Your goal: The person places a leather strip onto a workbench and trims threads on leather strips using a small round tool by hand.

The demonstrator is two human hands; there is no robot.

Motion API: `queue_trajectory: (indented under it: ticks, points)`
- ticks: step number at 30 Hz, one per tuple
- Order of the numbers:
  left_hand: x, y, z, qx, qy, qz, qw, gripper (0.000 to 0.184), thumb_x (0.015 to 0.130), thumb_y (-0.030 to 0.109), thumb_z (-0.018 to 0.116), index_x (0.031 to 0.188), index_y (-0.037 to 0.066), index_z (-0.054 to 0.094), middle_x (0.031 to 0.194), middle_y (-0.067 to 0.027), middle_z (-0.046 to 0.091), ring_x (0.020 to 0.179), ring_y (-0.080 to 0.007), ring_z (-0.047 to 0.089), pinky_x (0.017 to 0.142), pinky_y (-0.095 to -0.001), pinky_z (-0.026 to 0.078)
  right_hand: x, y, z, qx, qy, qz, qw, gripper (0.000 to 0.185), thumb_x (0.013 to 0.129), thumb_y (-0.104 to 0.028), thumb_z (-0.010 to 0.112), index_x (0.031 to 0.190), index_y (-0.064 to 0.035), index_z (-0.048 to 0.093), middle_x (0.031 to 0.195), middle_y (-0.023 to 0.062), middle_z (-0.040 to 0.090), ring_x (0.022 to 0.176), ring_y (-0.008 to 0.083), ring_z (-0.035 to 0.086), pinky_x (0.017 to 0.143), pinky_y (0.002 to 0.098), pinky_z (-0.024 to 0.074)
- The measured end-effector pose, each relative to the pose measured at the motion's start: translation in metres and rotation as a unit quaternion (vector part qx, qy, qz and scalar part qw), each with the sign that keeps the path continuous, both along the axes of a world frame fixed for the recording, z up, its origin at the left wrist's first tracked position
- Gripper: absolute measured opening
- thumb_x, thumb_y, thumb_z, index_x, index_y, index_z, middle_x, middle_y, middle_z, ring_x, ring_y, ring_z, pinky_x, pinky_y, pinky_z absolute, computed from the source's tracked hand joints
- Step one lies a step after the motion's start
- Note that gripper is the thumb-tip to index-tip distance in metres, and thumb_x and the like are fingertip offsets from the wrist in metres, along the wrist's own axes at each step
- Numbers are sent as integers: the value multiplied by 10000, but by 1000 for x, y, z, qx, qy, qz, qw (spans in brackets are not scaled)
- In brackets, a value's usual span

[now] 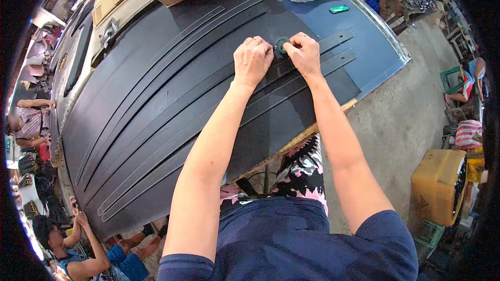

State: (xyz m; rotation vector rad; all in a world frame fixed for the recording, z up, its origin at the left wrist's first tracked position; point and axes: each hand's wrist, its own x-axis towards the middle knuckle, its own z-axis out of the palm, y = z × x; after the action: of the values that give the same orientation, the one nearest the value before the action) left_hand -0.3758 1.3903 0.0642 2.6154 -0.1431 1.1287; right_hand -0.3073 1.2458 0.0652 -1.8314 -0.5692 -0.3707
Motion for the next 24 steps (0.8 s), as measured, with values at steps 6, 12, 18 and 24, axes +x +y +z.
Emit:
queue_trajectory:
  ticks: [6,12,18,24]
  points:
    - [-5,-2,1,-14,6,-10,1000,60,727,156,714,747,106,687,804,-29,650,778,-228,621,685,-337,505,-4,-2,-1,-13,-15,15,1000,132,692,-64,668,684,43,591,666,97,586,609,179,562,579,302,435]
    - [-4,-3,1,-20,3,-7,1000,71,728,154,681,707,87,695,784,-44,638,781,-219,616,705,-335,507,-1,-1,-3,-24,-24,16,999,134,690,-61,669,681,45,588,664,96,583,603,177,557,572,299,431]
    - [-2,-1,-1,-10,10,5,1000,65,725,170,718,750,115,696,801,-18,652,785,-212,626,696,-334,506,0,-1,-2,-28,-24,13,999,137,695,-68,671,684,44,593,666,88,576,597,165,546,567,296,427]
    - [-3,-3,-1,-18,-2,2,1000,67,721,164,692,707,99,703,759,-38,638,772,-215,620,709,-335,507,-1,-1,-1,-25,-11,15,999,143,704,-65,673,684,49,589,689,75,584,611,145,539,575,287,426]
